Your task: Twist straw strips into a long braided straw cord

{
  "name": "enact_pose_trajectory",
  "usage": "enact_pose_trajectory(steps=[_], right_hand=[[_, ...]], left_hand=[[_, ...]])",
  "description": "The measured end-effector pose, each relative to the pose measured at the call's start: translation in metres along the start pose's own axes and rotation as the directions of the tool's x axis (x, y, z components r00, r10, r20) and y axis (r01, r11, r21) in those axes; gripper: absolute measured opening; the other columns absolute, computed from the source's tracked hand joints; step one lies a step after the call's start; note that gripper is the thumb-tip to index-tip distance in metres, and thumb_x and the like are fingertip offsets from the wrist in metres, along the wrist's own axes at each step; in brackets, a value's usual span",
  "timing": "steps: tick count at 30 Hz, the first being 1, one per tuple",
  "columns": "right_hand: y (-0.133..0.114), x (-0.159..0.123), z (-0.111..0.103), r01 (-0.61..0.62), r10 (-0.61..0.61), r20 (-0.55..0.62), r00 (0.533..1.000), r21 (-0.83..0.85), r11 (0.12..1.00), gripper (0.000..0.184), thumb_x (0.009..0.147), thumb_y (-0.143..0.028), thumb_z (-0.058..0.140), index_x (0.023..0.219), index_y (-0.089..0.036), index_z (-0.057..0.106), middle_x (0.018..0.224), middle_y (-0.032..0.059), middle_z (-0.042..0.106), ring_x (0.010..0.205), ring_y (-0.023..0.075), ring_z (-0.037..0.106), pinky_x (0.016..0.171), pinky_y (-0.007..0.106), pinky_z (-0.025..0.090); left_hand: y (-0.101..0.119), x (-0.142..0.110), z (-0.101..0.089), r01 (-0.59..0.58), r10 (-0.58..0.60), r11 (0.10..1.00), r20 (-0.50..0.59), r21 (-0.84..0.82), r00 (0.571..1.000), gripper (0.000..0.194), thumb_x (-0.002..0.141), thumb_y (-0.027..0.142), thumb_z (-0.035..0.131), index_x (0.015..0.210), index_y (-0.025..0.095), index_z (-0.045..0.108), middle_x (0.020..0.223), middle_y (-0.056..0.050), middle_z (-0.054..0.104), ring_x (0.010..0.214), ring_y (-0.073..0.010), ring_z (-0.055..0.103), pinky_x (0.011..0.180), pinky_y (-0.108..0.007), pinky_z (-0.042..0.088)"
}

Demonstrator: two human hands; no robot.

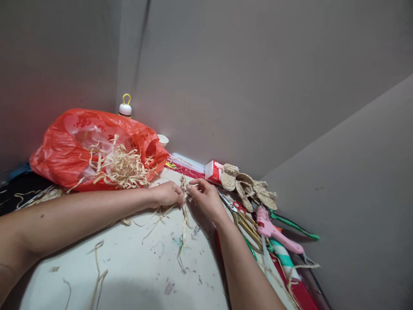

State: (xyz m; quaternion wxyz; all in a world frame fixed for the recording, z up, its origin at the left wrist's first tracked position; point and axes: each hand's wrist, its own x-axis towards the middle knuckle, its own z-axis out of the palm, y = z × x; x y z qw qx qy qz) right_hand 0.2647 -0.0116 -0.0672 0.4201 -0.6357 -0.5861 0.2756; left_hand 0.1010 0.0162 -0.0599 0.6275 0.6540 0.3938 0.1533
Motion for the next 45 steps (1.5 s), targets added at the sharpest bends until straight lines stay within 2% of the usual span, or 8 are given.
enact_pose_trajectory(steps=[7, 15, 21, 25, 30, 38, 41, 45], right_hand=[[-0.004, -0.004, 0.006, -0.018, 0.013, 0.177, 0.984, 0.029, 0.999, 0.023, 0.069, -0.037, 0.063, 0.063, -0.018, 0.052, 0.051, -0.0048, 0.048, 0.047, 0.0098, 0.039, 0.047, 0.023, 0.030], [-0.001, -0.001, -0.006, -0.164, 0.158, 0.071, 0.985, 0.096, 0.982, 0.028, 0.078, -0.044, 0.053, 0.063, -0.020, 0.047, 0.049, -0.0040, 0.050, 0.039, 0.0089, 0.039, 0.039, 0.022, 0.027], [-0.015, -0.010, -0.001, -0.363, 0.300, 0.350, 0.887, 0.130, 0.923, 0.037, 0.081, -0.051, 0.050, 0.068, -0.016, 0.056, 0.059, 0.0041, 0.061, 0.048, 0.0138, 0.056, 0.043, 0.024, 0.040], [-0.022, -0.014, 0.000, -0.439, 0.269, 0.523, 0.809, 0.233, 0.868, 0.037, 0.079, -0.051, 0.055, 0.064, -0.017, 0.051, 0.053, -0.0028, 0.050, 0.039, 0.0060, 0.039, 0.038, 0.019, 0.032], [-0.022, -0.012, -0.006, -0.466, 0.281, 0.553, 0.784, 0.225, 0.856, 0.036, 0.075, -0.047, 0.061, 0.060, -0.018, 0.046, 0.045, -0.0115, 0.026, 0.037, 0.0029, 0.013, 0.034, 0.018, 0.008], [-0.015, -0.011, -0.003, -0.541, 0.290, 0.630, 0.720, 0.247, 0.804, 0.037, 0.071, -0.045, 0.063, 0.058, -0.020, 0.040, 0.044, -0.0118, 0.024, 0.037, 0.0030, 0.010, 0.035, 0.019, 0.005], [-0.015, -0.012, -0.002, -0.542, 0.281, 0.621, 0.732, 0.280, 0.792, 0.036, 0.067, -0.042, 0.065, 0.058, -0.020, 0.038, 0.046, -0.0113, 0.026, 0.039, 0.0029, 0.011, 0.036, 0.019, 0.005], [-0.016, -0.012, 0.000, -0.526, 0.296, 0.579, 0.760, 0.278, 0.804, 0.028, 0.065, -0.038, 0.064, 0.058, -0.018, 0.047, 0.043, -0.0114, 0.026, 0.037, 0.0028, 0.012, 0.037, 0.020, 0.005]], left_hand=[[-0.001, -0.001, 0.001, -0.001, 0.002, 0.998, -0.021, 0.060, 1.000, 0.018, 0.075, 0.022, 0.053, 0.058, 0.016, 0.054, 0.031, 0.009, 0.029, 0.028, -0.0056, 0.021, 0.032, -0.020, 0.013], [-0.001, 0.000, 0.000, 0.007, -0.007, 1.000, 0.014, -0.009, 1.000, 0.016, 0.072, 0.023, 0.055, 0.058, 0.016, 0.053, 0.031, 0.009, 0.031, 0.028, -0.0053, 0.021, 0.033, -0.021, 0.012], [-0.005, 0.004, -0.004, -0.041, 0.060, 0.984, 0.110, -0.173, 0.992, 0.020, 0.067, 0.032, 0.060, 0.059, 0.015, 0.053, 0.043, 0.006, 0.046, 0.033, -0.0036, 0.026, 0.035, -0.021, 0.014], [-0.002, 0.003, -0.008, -0.060, 0.091, 0.979, 0.158, -0.193, 0.983, 0.022, 0.067, 0.033, 0.061, 0.058, 0.015, 0.052, 0.043, 0.006, 0.043, 0.034, -0.0033, 0.025, 0.036, -0.021, 0.013], [0.001, 0.004, -0.013, -0.030, 0.061, 0.982, 0.161, -0.186, 0.985, 0.017, 0.066, 0.027, 0.063, 0.061, 0.016, 0.052, 0.038, 0.010, 0.030, 0.034, -0.0036, 0.020, 0.036, -0.020, 0.012], [-0.005, 0.013, -0.022, -0.140, 0.138, 0.990, 0.169, -0.001, 0.976, 0.012, 0.067, 0.025, 0.061, 0.064, 0.014, 0.056, 0.041, 0.009, 0.032, 0.037, -0.0038, 0.023, 0.037, -0.020, 0.014], [-0.003, 0.012, -0.025, -0.183, 0.169, 0.980, 0.157, 0.076, 0.973, 0.011, 0.069, 0.022, 0.059, 0.063, 0.013, 0.057, 0.044, 0.008, 0.036, 0.039, -0.0033, 0.025, 0.039, -0.018, 0.016], [0.008, 0.006, -0.029, -0.080, 0.059, 0.994, 0.273, 0.068, 0.960, 0.013, 0.071, 0.016, 0.049, 0.071, 0.012, 0.062, 0.041, 0.007, 0.034, 0.035, -0.0046, 0.023, 0.036, -0.019, 0.016]])
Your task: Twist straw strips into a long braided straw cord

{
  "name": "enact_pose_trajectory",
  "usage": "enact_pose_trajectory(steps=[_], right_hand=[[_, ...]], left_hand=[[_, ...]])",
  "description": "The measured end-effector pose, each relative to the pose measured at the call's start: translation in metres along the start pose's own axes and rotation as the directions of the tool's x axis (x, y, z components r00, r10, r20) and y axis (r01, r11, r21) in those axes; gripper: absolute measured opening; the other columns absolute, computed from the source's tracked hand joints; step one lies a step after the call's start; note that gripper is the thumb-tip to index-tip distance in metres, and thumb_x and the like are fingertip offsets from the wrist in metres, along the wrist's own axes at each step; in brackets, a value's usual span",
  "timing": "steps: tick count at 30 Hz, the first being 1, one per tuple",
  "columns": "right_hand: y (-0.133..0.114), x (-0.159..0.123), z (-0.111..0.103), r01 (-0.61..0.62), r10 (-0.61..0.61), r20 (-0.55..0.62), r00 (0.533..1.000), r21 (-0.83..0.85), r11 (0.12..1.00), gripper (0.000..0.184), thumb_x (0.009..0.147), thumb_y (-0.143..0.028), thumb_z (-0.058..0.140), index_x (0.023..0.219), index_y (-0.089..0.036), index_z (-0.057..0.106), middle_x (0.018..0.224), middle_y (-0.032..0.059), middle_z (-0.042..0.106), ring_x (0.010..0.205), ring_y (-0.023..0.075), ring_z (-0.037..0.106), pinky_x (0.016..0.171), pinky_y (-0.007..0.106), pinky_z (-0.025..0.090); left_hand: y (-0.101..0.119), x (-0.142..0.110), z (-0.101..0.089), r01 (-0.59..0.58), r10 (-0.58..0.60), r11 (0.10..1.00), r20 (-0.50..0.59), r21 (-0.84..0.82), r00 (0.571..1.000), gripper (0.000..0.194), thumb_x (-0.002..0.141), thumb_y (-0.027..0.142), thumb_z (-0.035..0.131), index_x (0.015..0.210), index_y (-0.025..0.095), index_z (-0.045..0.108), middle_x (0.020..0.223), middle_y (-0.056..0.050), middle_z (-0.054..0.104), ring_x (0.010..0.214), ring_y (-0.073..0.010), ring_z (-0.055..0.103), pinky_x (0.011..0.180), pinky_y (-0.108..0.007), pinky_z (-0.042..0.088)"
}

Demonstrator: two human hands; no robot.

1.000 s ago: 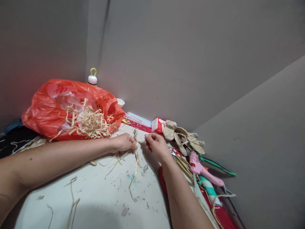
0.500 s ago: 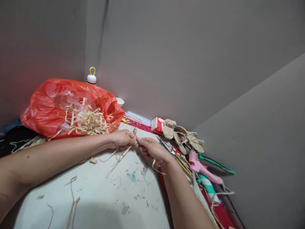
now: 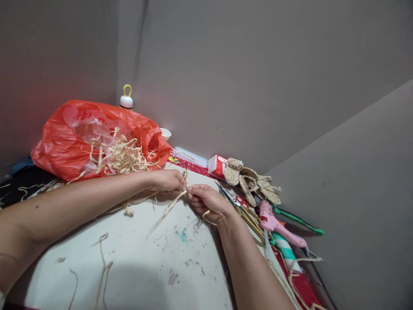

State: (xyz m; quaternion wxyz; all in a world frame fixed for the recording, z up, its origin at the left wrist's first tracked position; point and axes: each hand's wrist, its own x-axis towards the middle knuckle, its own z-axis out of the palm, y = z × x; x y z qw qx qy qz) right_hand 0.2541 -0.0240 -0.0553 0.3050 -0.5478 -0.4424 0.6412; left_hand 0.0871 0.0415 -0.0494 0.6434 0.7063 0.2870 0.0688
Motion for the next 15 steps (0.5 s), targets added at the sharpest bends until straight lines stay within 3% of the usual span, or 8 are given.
enact_pose_trajectory(steps=[3, 6, 11, 15], right_hand=[[0.000, 0.001, 0.005, 0.014, -0.016, -0.055, 0.998, -0.038, 0.999, 0.024, 0.066, -0.035, 0.064, 0.056, -0.015, 0.054, 0.039, -0.0114, 0.026, 0.036, 0.0031, 0.014, 0.038, 0.022, 0.005], [0.000, 0.002, 0.012, 0.041, -0.046, -0.098, 0.994, -0.053, 0.998, 0.024, 0.066, -0.033, 0.062, 0.052, -0.015, 0.054, 0.037, -0.0107, 0.027, 0.036, 0.0035, 0.014, 0.039, 0.023, 0.006], [0.000, 0.001, 0.016, 0.052, -0.053, -0.117, 0.992, -0.007, 0.999, 0.028, 0.061, -0.028, 0.057, 0.042, -0.019, 0.038, 0.035, -0.0091, 0.029, 0.036, 0.0038, 0.016, 0.041, 0.024, 0.007], [-0.002, -0.001, 0.015, 0.046, -0.043, -0.109, 0.993, 0.023, 0.999, 0.028, 0.058, -0.027, 0.058, 0.044, -0.020, 0.035, 0.036, -0.0105, 0.026, 0.036, 0.0033, 0.016, 0.040, 0.022, 0.008]], left_hand=[[0.006, 0.000, 0.003, 0.141, -0.137, 0.983, 0.035, -0.121, 0.990, 0.017, 0.069, 0.010, 0.044, 0.068, 0.010, 0.061, 0.040, 0.005, 0.040, 0.031, -0.0045, 0.023, 0.033, -0.019, 0.016], [0.006, 0.001, 0.014, 0.203, -0.217, 0.949, -0.030, -0.241, 0.976, 0.019, 0.069, 0.008, 0.040, 0.059, 0.009, 0.057, 0.040, -0.001, 0.048, 0.029, -0.0057, 0.031, 0.033, -0.019, 0.024], [0.004, -0.003, 0.041, 0.132, -0.163, 0.978, -0.196, -0.162, 0.967, 0.026, 0.077, 0.013, 0.037, 0.056, 0.010, 0.053, 0.040, -0.004, 0.052, 0.031, -0.0118, 0.047, 0.034, -0.020, 0.034], [0.002, -0.007, 0.052, 0.045, -0.062, 0.997, -0.261, -0.070, 0.963, 0.015, 0.077, 0.009, 0.037, 0.069, 0.014, 0.048, 0.049, -0.002, 0.058, 0.034, -0.0106, 0.050, 0.034, -0.018, 0.037]])
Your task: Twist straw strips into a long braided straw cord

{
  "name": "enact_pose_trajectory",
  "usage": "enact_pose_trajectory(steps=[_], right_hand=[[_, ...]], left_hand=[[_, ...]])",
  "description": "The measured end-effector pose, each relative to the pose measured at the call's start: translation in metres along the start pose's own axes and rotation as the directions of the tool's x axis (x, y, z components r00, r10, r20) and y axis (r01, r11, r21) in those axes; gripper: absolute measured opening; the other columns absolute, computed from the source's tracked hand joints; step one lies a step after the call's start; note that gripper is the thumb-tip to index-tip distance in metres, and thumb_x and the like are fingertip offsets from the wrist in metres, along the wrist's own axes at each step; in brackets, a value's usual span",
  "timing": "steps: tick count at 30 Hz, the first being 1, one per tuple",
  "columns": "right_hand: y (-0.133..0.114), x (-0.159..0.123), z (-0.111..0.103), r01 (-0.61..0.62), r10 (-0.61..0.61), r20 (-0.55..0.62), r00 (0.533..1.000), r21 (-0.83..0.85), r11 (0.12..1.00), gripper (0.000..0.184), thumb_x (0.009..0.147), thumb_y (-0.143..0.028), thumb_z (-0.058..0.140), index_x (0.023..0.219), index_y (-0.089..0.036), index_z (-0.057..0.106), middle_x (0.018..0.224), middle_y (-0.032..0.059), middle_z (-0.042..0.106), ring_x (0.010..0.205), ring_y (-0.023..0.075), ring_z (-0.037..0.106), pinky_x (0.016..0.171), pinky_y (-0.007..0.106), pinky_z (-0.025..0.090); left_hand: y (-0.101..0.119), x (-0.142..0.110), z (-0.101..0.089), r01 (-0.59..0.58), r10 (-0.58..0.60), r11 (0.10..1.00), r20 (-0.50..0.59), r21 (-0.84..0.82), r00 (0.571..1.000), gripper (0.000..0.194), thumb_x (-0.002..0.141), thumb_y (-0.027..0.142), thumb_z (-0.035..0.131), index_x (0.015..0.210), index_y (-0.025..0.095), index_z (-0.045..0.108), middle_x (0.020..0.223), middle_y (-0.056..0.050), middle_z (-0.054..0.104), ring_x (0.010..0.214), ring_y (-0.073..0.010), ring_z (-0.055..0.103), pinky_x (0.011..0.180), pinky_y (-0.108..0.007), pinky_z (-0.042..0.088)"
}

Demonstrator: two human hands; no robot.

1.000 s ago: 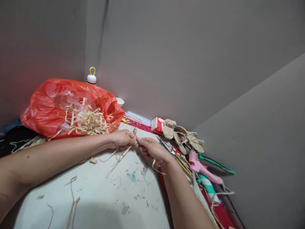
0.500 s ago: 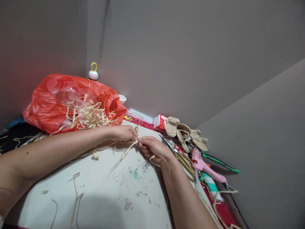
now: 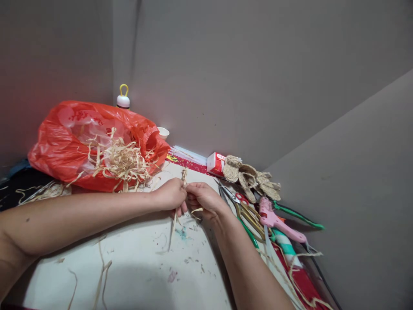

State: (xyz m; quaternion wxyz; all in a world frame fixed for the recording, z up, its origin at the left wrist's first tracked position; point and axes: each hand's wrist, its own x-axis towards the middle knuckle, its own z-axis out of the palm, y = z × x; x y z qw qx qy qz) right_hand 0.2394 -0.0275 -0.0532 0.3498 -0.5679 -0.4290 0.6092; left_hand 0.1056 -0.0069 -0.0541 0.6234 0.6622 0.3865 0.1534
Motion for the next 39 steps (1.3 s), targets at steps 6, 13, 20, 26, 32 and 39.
enact_pose_trajectory(steps=[6, 13, 20, 26, 32, 39], right_hand=[[-0.001, -0.002, 0.001, -0.012, 0.012, 0.023, 1.000, -0.020, 1.000, 0.024, 0.060, -0.028, 0.062, 0.047, -0.018, 0.044, 0.034, -0.0083, 0.036, 0.035, 0.0035, 0.022, 0.039, 0.020, 0.012], [-0.004, -0.003, -0.003, 0.007, -0.007, 0.036, 0.999, -0.014, 1.000, 0.027, 0.059, -0.028, 0.066, 0.049, -0.019, 0.044, 0.035, -0.0087, 0.035, 0.033, 0.0039, 0.027, 0.038, 0.020, 0.012], [-0.005, -0.004, -0.016, 0.039, -0.040, 0.074, 0.996, 0.011, 0.999, 0.021, 0.061, -0.031, 0.070, 0.063, -0.015, 0.056, 0.040, -0.0127, 0.025, 0.038, 0.0029, 0.013, 0.039, 0.020, 0.007], [-0.003, -0.002, -0.018, 0.044, -0.043, 0.107, 0.993, -0.011, 0.999, 0.025, 0.062, -0.033, 0.071, 0.060, -0.016, 0.053, 0.040, -0.0119, 0.027, 0.038, 0.0031, 0.015, 0.039, 0.021, 0.007], [-0.002, -0.002, -0.022, 0.040, -0.034, 0.136, 0.990, -0.046, 0.998, 0.030, 0.064, -0.037, 0.072, 0.059, -0.017, 0.049, 0.041, -0.0122, 0.025, 0.038, 0.0028, 0.014, 0.038, 0.020, 0.009], [-0.001, -0.004, -0.022, 0.044, -0.014, 0.153, 0.988, -0.192, 0.980, 0.028, 0.065, -0.040, 0.070, 0.064, -0.016, 0.056, 0.040, -0.0117, 0.028, 0.037, 0.0036, 0.015, 0.037, 0.021, 0.008]], left_hand=[[-0.008, 0.001, 0.002, -0.051, 0.056, 0.993, -0.044, 0.105, 0.997, 0.014, 0.073, 0.006, 0.038, 0.079, 0.016, 0.045, 0.061, -0.002, 0.062, 0.040, -0.0118, 0.055, 0.036, -0.019, 0.040], [0.001, 0.000, -0.003, -0.016, 0.011, 0.987, 0.032, 0.157, 0.999, 0.014, 0.068, 0.011, 0.047, 0.081, 0.015, 0.053, 0.058, -0.002, 0.061, 0.041, -0.0145, 0.054, 0.039, -0.023, 0.041], [0.021, 0.009, -0.043, -0.092, 0.144, 0.940, -0.140, 0.328, 0.980, 0.012, 0.074, 0.019, 0.052, 0.063, 0.013, 0.055, 0.057, -0.001, 0.058, 0.048, -0.0086, 0.051, 0.048, -0.019, 0.038], [0.003, 0.015, -0.025, 0.071, -0.070, 0.997, 0.038, -0.014, 0.997, 0.026, 0.082, 0.024, 0.042, 0.059, 0.015, 0.051, 0.046, 0.002, 0.048, 0.037, -0.0067, 0.036, 0.040, -0.020, 0.028], [0.000, 0.012, -0.018, 0.007, -0.006, 0.999, 0.011, -0.038, 1.000, 0.026, 0.079, 0.024, 0.047, 0.054, 0.018, 0.040, 0.040, 0.007, 0.030, 0.033, -0.0056, 0.020, 0.036, -0.023, 0.013], [-0.004, 0.018, -0.034, -0.122, 0.109, 0.957, 0.061, 0.264, 0.992, 0.015, 0.072, 0.025, 0.054, 0.063, 0.015, 0.061, 0.042, 0.006, 0.035, 0.039, -0.0066, 0.025, 0.041, -0.022, 0.017]])
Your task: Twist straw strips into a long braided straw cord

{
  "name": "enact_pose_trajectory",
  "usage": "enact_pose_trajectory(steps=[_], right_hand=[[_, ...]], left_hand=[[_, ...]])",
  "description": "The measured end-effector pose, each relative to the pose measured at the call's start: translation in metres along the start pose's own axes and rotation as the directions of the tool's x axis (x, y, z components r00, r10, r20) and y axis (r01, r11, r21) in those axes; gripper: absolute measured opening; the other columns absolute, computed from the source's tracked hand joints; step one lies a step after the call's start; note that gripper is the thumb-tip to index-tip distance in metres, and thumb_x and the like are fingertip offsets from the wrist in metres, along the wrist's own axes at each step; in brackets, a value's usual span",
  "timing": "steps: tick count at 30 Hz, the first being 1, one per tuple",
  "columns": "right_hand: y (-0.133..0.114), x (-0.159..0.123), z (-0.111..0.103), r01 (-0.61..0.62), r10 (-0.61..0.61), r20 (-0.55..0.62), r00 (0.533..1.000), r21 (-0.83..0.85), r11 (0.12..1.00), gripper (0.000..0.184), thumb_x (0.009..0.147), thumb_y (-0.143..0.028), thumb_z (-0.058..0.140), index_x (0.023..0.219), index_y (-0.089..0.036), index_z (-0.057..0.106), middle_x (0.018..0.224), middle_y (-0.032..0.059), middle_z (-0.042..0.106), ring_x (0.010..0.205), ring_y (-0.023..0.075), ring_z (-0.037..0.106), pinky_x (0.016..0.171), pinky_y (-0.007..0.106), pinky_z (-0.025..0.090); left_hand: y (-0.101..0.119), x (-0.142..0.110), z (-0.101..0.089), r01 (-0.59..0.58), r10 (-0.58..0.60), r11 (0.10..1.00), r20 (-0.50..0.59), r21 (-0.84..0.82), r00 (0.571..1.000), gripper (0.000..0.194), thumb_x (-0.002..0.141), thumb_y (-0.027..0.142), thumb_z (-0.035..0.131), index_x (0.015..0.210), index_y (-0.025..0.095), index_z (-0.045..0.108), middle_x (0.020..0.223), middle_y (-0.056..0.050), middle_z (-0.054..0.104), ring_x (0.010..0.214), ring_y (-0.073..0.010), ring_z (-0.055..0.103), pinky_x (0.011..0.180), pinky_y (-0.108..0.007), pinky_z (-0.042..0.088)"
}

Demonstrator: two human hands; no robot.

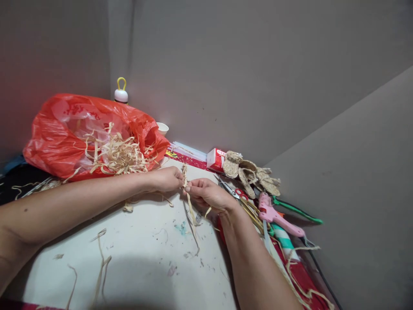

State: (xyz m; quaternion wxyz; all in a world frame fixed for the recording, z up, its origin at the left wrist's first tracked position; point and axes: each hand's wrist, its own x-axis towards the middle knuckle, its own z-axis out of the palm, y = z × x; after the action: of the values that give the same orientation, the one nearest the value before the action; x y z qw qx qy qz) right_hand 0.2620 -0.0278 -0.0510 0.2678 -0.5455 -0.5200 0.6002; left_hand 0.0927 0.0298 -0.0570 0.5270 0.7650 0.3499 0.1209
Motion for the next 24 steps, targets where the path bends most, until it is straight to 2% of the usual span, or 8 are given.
enact_pose_trajectory(steps=[3, 5, 9, 13, 17, 24], right_hand=[[0.005, 0.003, 0.002, 0.004, -0.006, -0.020, 1.000, -0.113, 0.994, 0.028, 0.066, -0.041, 0.069, 0.064, -0.015, 0.059, 0.041, -0.0104, 0.032, 0.037, 0.0042, 0.017, 0.038, 0.022, 0.009], [0.008, 0.005, 0.002, 0.015, -0.020, -0.031, 0.999, -0.155, 0.988, 0.028, 0.067, -0.041, 0.068, 0.064, -0.014, 0.061, 0.044, -0.0083, 0.037, 0.039, 0.0046, 0.020, 0.039, 0.022, 0.011], [0.008, 0.005, 0.002, 0.044, -0.061, -0.056, 0.997, -0.259, 0.965, 0.027, 0.070, -0.040, 0.064, 0.067, -0.013, 0.064, 0.049, -0.0053, 0.043, 0.044, 0.0063, 0.026, 0.043, 0.022, 0.016], [0.004, 0.002, 0.003, 0.032, -0.069, -0.096, 0.993, -0.343, 0.939, 0.023, 0.069, -0.036, 0.065, 0.063, -0.013, 0.063, 0.047, -0.0061, 0.039, 0.045, 0.0067, 0.025, 0.043, 0.022, 0.016], [-0.001, -0.001, 0.003, 0.011, -0.075, -0.135, 0.988, -0.421, 0.907, 0.020, 0.070, -0.033, 0.063, 0.062, -0.014, 0.062, 0.046, -0.0066, 0.036, 0.045, 0.0070, 0.025, 0.043, 0.022, 0.017], [-0.008, -0.003, 0.003, -0.008, -0.095, -0.174, 0.980, -0.512, 0.859, 0.017, 0.073, -0.025, 0.055, 0.061, -0.014, 0.062, 0.049, -0.0032, 0.042, 0.047, 0.0088, 0.033, 0.045, 0.022, 0.025]], left_hand=[[-0.002, 0.002, -0.003, -0.001, -0.003, 0.990, 0.024, 0.140, 1.000, 0.013, 0.069, 0.021, 0.055, 0.063, 0.015, 0.064, 0.044, 0.005, 0.042, 0.042, -0.0072, 0.032, 0.044, -0.021, 0.022], [-0.003, 0.003, -0.003, 0.029, -0.036, 0.991, 0.052, 0.132, 0.998, 0.013, 0.070, 0.022, 0.054, 0.061, 0.015, 0.062, 0.043, 0.004, 0.041, 0.040, -0.0075, 0.031, 0.042, -0.022, 0.020], [-0.004, 0.004, 0.001, 0.160, -0.147, 0.982, 0.131, -0.096, 0.980, 0.019, 0.074, 0.028, 0.051, 0.058, 0.017, 0.055, 0.038, 0.005, 0.031, 0.034, -0.0074, 0.022, 0.038, -0.024, 0.013], [-0.005, 0.003, 0.003, 0.215, -0.172, 0.944, 0.186, -0.249, 0.967, 0.019, 0.074, 0.025, 0.052, 0.057, 0.017, 0.051, 0.036, 0.007, 0.027, 0.033, -0.0061, 0.018, 0.038, -0.023, 0.011], [-0.004, 0.002, 0.005, 0.203, -0.170, 0.944, 0.142, -0.259, 0.975, 0.018, 0.074, 0.024, 0.053, 0.058, 0.017, 0.051, 0.035, 0.008, 0.027, 0.033, -0.0057, 0.019, 0.037, -0.022, 0.013], [-0.001, 0.000, 0.009, 0.152, -0.152, 0.978, 0.011, -0.145, 0.988, 0.019, 0.074, 0.025, 0.052, 0.057, 0.016, 0.053, 0.034, 0.007, 0.031, 0.031, -0.0061, 0.022, 0.036, -0.022, 0.015]])
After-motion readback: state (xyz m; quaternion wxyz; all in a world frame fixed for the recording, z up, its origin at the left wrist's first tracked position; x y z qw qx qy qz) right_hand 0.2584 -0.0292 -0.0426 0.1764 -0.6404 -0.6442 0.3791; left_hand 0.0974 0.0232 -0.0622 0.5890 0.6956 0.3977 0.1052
